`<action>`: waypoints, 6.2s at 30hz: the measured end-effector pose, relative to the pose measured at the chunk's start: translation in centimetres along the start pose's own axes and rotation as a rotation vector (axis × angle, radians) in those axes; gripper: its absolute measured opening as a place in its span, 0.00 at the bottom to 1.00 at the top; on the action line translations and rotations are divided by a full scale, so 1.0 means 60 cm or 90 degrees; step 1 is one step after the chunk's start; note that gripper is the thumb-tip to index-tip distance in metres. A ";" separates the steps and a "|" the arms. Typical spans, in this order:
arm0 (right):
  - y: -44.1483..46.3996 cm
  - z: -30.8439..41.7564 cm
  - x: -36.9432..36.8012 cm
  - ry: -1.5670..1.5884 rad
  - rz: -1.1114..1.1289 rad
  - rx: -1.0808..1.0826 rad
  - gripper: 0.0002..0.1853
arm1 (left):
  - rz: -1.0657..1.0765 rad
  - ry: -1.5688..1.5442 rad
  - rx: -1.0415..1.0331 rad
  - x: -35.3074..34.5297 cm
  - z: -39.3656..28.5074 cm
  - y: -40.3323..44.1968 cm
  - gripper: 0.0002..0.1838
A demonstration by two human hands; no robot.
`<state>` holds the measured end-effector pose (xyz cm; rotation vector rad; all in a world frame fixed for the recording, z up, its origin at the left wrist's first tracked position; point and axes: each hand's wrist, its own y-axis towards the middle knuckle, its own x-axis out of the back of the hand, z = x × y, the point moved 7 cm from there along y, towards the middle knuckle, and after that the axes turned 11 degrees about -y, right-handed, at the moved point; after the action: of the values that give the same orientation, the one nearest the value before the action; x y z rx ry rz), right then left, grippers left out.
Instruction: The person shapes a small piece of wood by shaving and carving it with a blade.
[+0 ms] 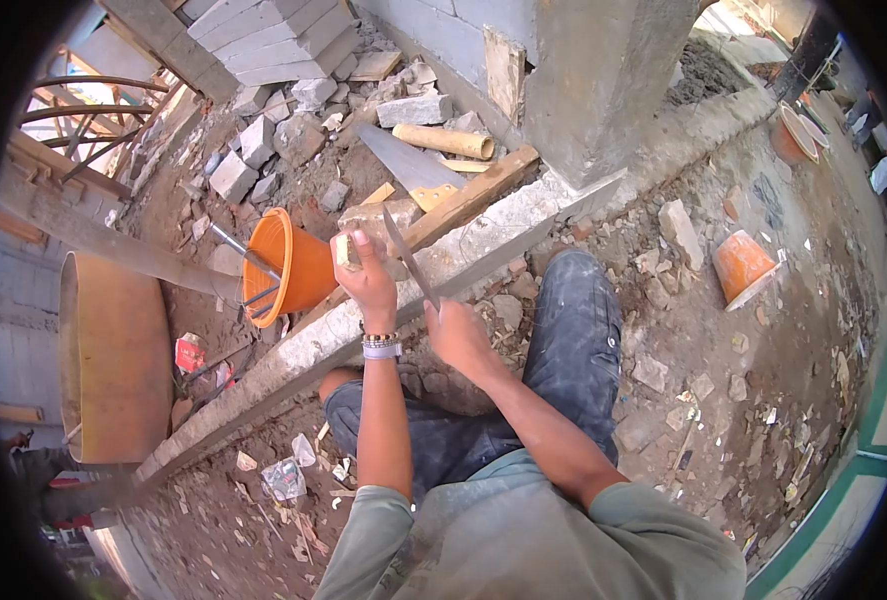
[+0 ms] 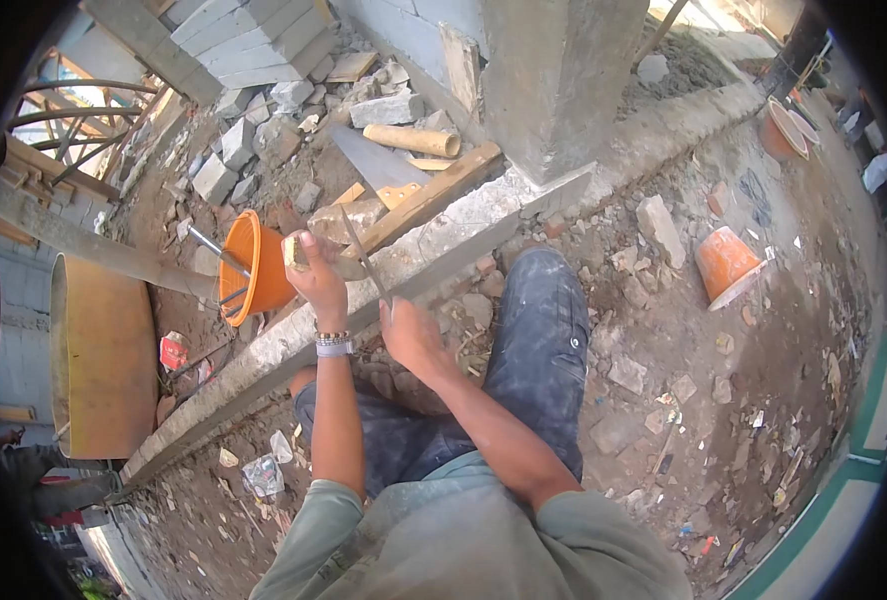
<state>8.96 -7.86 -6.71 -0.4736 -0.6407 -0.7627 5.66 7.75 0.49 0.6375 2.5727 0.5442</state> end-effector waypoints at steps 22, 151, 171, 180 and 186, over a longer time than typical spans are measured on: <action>-0.006 -0.016 -0.014 -0.057 0.004 0.039 0.23 | 0.001 -0.008 0.002 0.000 -0.008 -0.004 0.13; -0.019 -0.007 -0.015 0.130 -0.075 0.035 0.22 | -0.042 -0.013 -0.012 0.060 -0.002 0.011 0.21; -0.015 -0.005 -0.021 0.078 -0.065 0.024 0.22 | -0.107 -0.001 -0.050 0.078 0.012 0.009 0.21; -0.010 -0.007 -0.029 0.056 -0.046 0.014 0.21 | -0.105 -0.001 -0.072 0.069 -0.002 0.002 0.20; -0.035 0.002 -0.017 0.063 -0.054 0.020 0.21 | -0.113 0.007 -0.078 0.069 -0.003 -0.007 0.22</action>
<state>6.75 -8.61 -6.98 -0.3794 -0.5821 -0.8501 2.10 9.48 -0.82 0.3610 2.5509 0.6392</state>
